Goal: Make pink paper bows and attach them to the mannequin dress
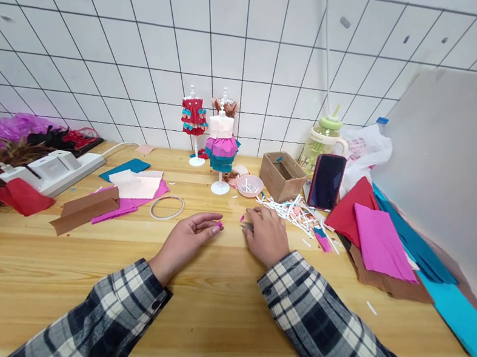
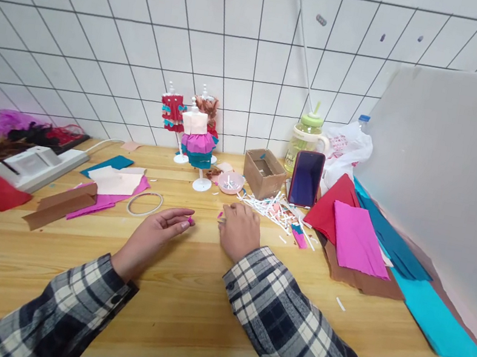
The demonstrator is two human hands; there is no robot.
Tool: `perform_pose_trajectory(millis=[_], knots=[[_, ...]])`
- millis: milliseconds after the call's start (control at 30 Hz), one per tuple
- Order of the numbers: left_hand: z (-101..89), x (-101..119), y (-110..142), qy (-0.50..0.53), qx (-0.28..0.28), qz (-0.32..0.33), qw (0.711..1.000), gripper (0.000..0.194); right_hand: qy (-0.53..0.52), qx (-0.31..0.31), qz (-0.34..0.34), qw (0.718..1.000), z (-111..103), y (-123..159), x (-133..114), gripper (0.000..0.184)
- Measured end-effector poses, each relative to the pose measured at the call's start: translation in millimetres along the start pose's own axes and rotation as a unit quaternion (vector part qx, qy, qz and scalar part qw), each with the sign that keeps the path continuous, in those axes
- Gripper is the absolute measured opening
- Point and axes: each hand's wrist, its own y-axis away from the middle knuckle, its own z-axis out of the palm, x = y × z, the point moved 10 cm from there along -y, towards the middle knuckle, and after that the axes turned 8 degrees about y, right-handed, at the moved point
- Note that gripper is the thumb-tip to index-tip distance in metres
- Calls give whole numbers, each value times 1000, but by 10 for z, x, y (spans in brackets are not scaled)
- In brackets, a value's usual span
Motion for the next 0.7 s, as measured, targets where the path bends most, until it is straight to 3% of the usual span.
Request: perform_pose_trajectory(millis=[67,233,433,700], knots=[[12,-5,-1,8,-3,0,1000,48,-78,41,-33,996,-87,5,-99,31],[53,-16,2,40,-15,-7,999,36,-279,24,-68,958,-41,28,-302,19],[85,-74,10,45,-32,-35,998,39,-317,-6,-34,948,87,19,-277,5],[10,-74,-2,66,-4,-24,997,37,-369,-88,44,924,299,67,-233,6]])
